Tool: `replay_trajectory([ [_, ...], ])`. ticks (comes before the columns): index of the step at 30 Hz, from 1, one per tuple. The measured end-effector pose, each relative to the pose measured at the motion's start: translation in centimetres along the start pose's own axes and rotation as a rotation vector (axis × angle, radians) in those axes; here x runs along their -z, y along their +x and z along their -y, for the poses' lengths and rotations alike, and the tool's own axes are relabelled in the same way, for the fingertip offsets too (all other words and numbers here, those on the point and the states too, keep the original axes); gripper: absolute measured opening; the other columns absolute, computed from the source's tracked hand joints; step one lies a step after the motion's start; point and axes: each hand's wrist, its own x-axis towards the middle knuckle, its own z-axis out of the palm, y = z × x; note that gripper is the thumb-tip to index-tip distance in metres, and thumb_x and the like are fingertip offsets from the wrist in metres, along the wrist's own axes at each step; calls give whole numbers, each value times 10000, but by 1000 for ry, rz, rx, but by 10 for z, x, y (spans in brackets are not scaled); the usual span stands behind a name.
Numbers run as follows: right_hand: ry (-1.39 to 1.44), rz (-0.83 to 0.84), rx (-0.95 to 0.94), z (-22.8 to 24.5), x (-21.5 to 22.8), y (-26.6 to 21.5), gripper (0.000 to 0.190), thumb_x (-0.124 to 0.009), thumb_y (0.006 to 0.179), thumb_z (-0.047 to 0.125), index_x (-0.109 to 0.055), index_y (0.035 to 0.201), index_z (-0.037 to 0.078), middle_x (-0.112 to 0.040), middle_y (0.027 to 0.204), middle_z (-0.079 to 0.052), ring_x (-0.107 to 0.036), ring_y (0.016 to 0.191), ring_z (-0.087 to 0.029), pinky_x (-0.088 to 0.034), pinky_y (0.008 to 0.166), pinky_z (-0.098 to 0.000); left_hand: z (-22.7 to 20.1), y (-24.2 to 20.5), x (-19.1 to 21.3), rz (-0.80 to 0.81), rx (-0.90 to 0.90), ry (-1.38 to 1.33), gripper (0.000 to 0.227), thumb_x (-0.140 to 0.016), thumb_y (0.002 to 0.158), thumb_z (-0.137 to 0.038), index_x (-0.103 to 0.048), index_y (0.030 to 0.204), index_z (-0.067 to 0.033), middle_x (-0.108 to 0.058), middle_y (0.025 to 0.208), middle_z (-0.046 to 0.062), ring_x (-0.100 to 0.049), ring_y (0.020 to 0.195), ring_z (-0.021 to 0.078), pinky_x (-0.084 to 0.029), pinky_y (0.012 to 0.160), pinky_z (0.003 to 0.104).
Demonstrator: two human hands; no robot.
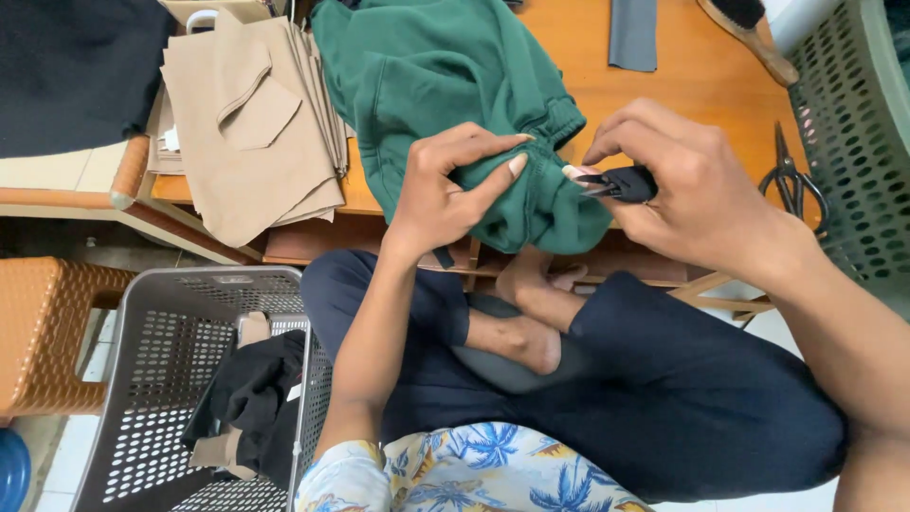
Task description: The person holds a green garment and uses a seam ripper to remove loose threads from the fabric. The person manipulates the garment to access different areas and continues to pick out threads with the tool.
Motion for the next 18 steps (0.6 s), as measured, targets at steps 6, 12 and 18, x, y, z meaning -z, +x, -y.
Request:
replay_trajectory([
  [6, 60, -6, 34, 9, -2, 12, 103, -598, 835, 19, -533, 864, -56, -545, 846, -167, -548, 754, -265, -432, 657, -331, 2, -9, 7, -5, 28, -8, 140, -587, 834, -111, -629, 947, -39, -603, 744, 69, -547, 649, 145, -426, 591, 263],
  [12, 99, -31, -1, 5, -6, 18, 133, -627, 819, 21, -549, 894, -55, -558, 848, -163, -531, 735, -250, -400, 620, -310, -2, -11, 13, -8, 67, -7, 150, -589, 826, -108, -629, 942, -22, -613, 744, 80, -572, 657, 149, -442, 603, 261],
  [18, 172, 5, -54, 2, -15, 33, 279, -657, 782, 95, -552, 1006, -35, -573, 874, -143, -538, 715, -230, -420, 612, -305, -8, 0, 20, -1, 119, -13, 174, -594, 812, -121, -622, 948, -16, -637, 805, 94, -610, 724, 152, -461, 632, 249],
])
